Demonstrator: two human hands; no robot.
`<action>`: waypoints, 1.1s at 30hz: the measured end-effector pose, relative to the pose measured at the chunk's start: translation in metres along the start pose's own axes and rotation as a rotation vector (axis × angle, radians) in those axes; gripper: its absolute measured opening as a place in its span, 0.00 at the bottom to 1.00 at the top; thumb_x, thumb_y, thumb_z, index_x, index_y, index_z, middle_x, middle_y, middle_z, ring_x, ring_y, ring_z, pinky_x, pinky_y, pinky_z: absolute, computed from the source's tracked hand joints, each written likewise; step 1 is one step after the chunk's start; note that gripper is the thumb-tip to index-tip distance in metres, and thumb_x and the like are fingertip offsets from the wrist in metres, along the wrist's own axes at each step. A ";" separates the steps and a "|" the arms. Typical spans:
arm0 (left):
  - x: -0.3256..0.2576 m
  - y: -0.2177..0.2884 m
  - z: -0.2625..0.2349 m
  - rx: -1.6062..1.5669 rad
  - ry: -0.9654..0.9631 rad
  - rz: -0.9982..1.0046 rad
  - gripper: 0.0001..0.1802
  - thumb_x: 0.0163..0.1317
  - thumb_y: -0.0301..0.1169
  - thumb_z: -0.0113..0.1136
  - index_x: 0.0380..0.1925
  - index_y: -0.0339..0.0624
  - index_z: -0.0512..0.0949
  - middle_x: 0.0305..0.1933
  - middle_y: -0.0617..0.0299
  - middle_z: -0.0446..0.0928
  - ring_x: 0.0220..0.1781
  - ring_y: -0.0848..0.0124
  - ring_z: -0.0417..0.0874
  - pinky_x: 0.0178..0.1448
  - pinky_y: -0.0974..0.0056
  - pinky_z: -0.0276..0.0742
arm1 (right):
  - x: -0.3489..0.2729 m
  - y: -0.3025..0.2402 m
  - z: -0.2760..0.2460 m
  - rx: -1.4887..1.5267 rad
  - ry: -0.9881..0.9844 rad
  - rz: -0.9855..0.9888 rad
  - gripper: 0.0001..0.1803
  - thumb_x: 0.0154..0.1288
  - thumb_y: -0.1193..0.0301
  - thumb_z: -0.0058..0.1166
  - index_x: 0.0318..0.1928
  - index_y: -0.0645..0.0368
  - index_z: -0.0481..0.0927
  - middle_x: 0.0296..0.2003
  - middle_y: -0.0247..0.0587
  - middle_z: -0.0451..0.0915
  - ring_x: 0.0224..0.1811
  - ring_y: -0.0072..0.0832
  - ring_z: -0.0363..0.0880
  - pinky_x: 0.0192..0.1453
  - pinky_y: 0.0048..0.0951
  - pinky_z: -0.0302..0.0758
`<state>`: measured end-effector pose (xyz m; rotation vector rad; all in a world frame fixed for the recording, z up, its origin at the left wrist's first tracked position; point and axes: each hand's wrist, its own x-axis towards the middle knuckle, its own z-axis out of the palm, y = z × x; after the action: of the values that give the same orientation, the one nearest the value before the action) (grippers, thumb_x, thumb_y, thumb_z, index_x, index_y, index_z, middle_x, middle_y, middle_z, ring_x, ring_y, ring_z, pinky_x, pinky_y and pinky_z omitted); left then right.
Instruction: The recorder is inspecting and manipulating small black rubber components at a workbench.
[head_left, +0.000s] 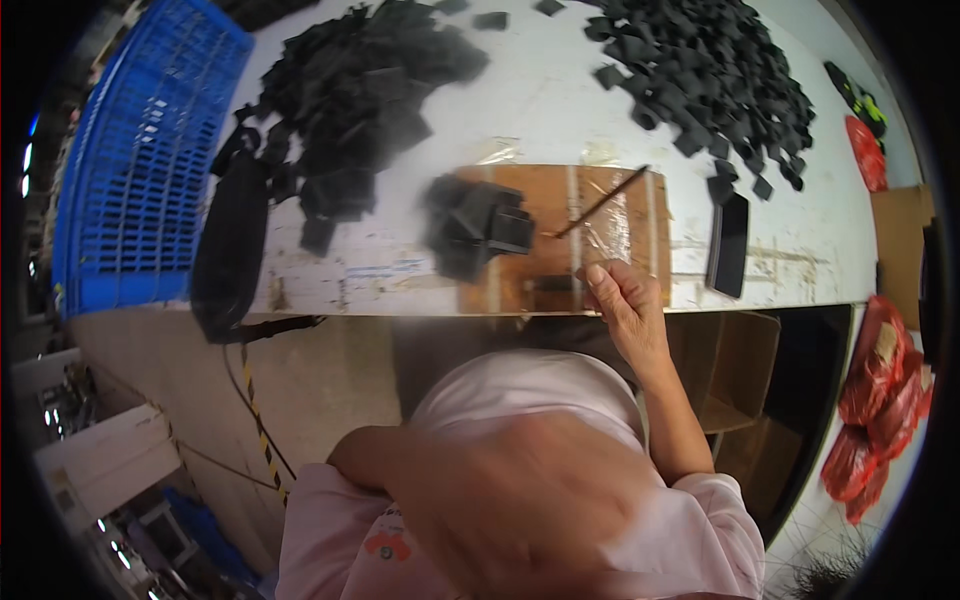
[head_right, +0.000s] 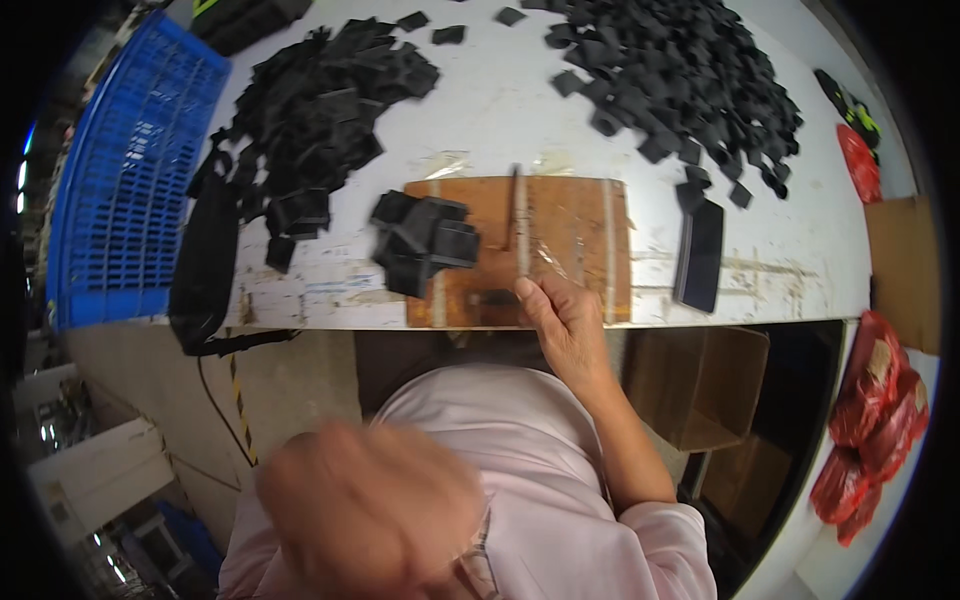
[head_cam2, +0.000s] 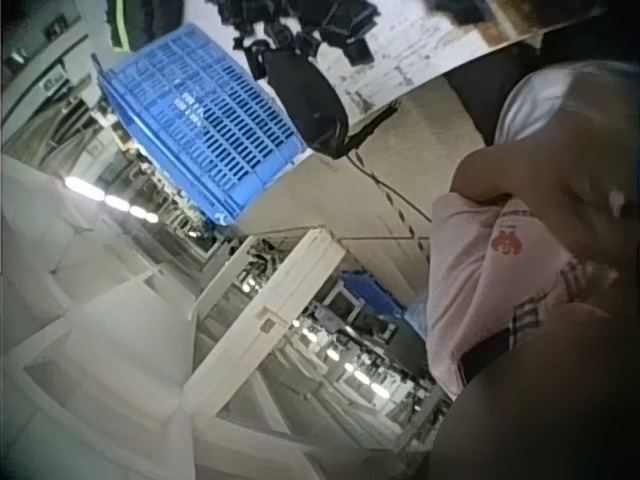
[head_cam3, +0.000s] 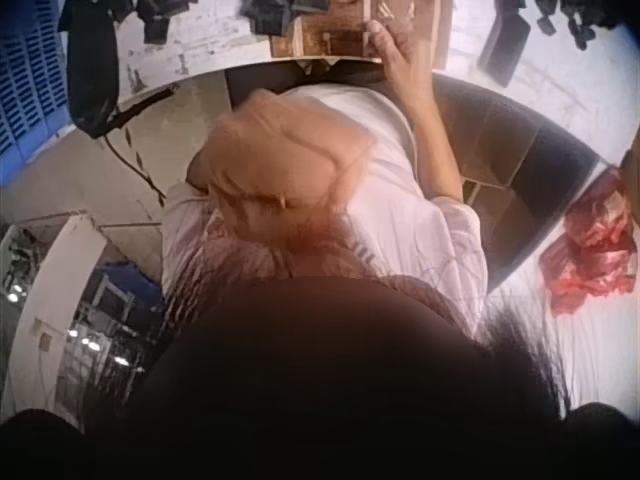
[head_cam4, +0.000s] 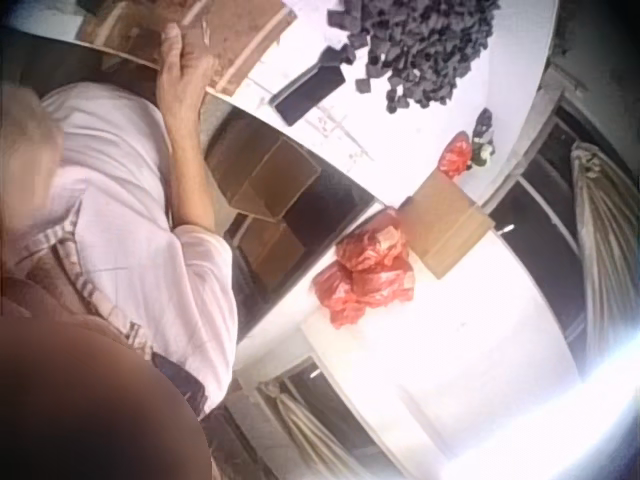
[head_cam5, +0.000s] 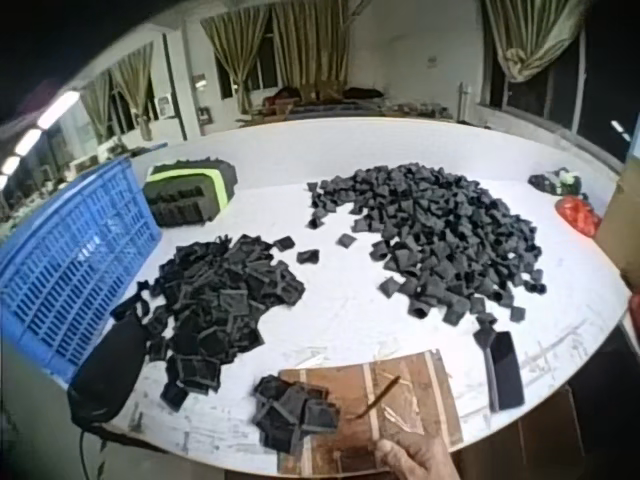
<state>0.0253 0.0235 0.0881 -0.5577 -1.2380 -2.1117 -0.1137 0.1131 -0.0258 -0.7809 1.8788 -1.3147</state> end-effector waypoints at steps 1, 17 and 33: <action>-0.012 0.002 -0.009 0.301 0.263 -0.152 0.13 0.54 0.21 0.50 0.12 0.38 0.63 0.18 0.59 0.68 0.19 0.72 0.69 0.23 0.70 0.66 | 0.000 0.005 0.005 -0.057 0.008 -0.039 0.15 0.62 0.67 0.49 0.26 0.67 0.76 0.15 0.39 0.72 0.17 0.22 0.69 0.22 0.26 0.65; -0.070 -0.056 -0.119 1.595 0.307 -0.312 0.13 0.43 0.14 0.51 0.33 0.34 0.73 0.32 0.53 0.71 0.31 0.58 0.75 0.37 0.62 0.71 | 0.010 0.008 0.050 -0.376 0.127 -0.403 0.04 0.53 0.74 0.54 0.30 0.61 0.76 0.22 0.47 0.74 0.22 0.43 0.74 0.25 0.36 0.70; -0.078 -0.056 -0.094 0.847 0.802 -0.499 0.07 0.55 0.20 0.54 0.35 0.31 0.74 0.28 0.65 0.74 0.28 0.83 0.72 0.34 0.78 0.68 | 0.029 0.012 0.066 -0.588 0.356 -0.548 0.04 0.52 0.77 0.53 0.31 0.62 0.75 0.30 0.44 0.75 0.27 0.40 0.76 0.25 0.36 0.72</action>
<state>0.0381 -0.0154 -0.0400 0.9489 -1.6457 -1.6015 -0.0770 0.0592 -0.0583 -1.5297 2.5010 -1.2739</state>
